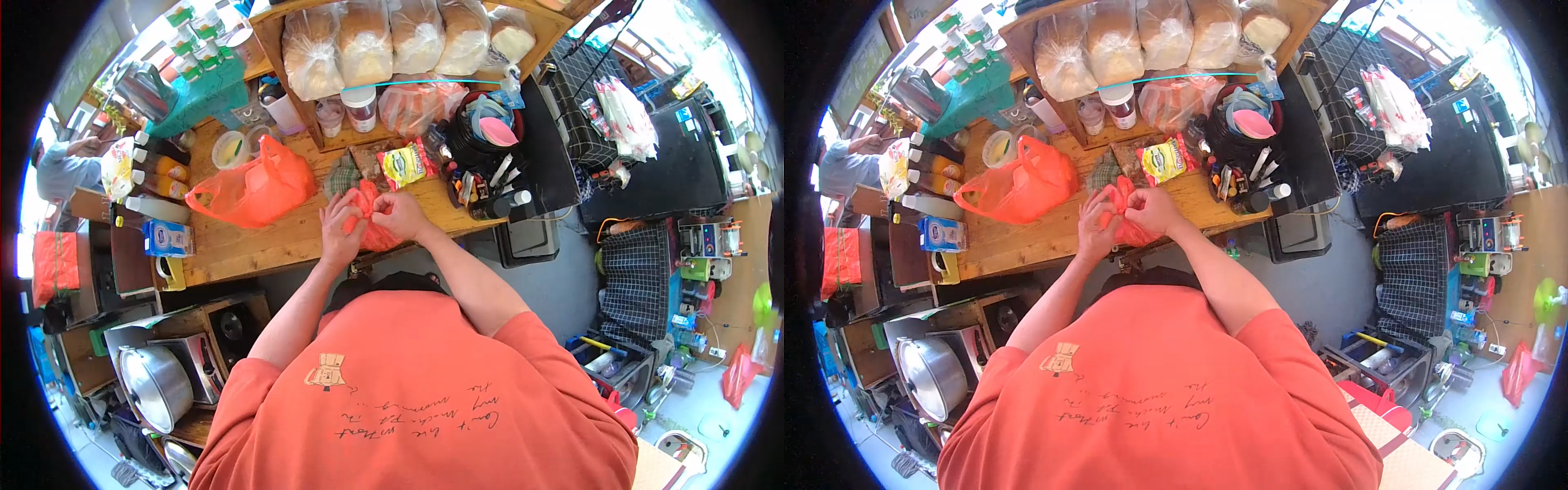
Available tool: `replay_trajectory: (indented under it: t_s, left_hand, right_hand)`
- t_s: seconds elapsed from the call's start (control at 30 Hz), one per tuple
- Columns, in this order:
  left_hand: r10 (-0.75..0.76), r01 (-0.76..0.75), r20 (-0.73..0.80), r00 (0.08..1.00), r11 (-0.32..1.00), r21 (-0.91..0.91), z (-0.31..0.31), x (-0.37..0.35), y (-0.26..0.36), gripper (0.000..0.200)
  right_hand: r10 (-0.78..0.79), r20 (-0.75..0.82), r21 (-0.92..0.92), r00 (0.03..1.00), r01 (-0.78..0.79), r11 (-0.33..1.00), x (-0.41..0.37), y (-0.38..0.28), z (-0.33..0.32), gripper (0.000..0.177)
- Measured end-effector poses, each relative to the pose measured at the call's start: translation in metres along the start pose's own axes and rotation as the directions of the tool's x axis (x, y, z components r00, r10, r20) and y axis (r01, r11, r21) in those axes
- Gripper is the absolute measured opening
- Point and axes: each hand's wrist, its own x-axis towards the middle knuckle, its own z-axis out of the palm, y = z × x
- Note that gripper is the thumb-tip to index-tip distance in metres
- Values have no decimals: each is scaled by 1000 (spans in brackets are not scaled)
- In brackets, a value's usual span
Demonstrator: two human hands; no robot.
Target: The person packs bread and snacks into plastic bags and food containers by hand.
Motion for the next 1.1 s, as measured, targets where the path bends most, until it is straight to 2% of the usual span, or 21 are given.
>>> replay_trajectory:
  t_s: [0.07, 0.2, 0.27, 0.4, 0.5, 0.57, 0.6, 0.67, 0.7, 0.77, 0.8, 0.9, 0.97, 1.1]
  left_hand:
    - [-80, 78, 50, 996, 996, 43, 1, 0, -2, 16]
    - [-78, 67, 76, 994, 988, 139, -11, 11, 18, 17]
    - [-118, 65, 170, 978, 956, 287, -14, 16, 18, 18]
    - [-74, 15, 178, 981, 950, 313, -14, 19, 20, 15]
    - [-61, 19, 169, 984, 971, 237, -14, 19, 16, 14]
    - [-101, 73, 187, 977, 986, 151, -15, 19, 12, 14]
    - [-101, 73, 186, 977, 986, 149, -16, 19, 11, 14]
    - [-80, 41, 212, 974, 982, 185, -18, 20, 8, 14]
    - [-81, 42, 209, 974, 982, 184, -19, 20, 8, 14]
    - [-51, 6, 223, 973, 980, 197, -20, 22, 9, 14]
    - [-50, 6, 222, 974, 981, 196, -22, 23, 12, 14]
    - [-15, -53, 305, 952, 975, 214, -30, 27, 18, 14]
    - [42, -126, 346, 937, 967, 223, -34, 28, 21, 14]
    - [43, -125, 354, 934, 969, 212, -37, 25, 15, 16]
  right_hand:
    - [52, -21, 59, 998, -51, 997, 0, 3, 2, 19]
    - [91, -17, 50, 996, -90, 995, 0, 5, 6, 18]
    - [67, -63, -13, 996, -68, 998, 1, 6, 9, 21]
    - [101, -70, -73, 992, -106, 992, -1, -5, 9, 22]
    - [118, -109, -76, 987, -126, 989, -5, -12, 9, 23]
    - [14, -138, 10, 990, -13, 1000, -6, -10, 11, 23]
    - [13, -137, 7, 990, -12, 1000, -7, -17, 8, 23]
    - [-229, -195, -220, 954, 185, 958, -8, -30, 1, 24]
    - [-231, -193, -222, 954, 187, 957, -7, -26, 1, 24]
    - [-338, -93, -356, 936, 286, 890, -3, -15, 2, 26]
    - [-340, -92, -357, 936, 287, 889, -1, -13, 2, 26]
    - [-286, -10, -346, 958, 265, 900, 4, -10, 1, 26]
    - [-191, 40, -244, 981, 195, 950, 6, -10, -1, 22]
    - [-153, 142, -175, 978, 177, 969, 10, -6, -7, 22]
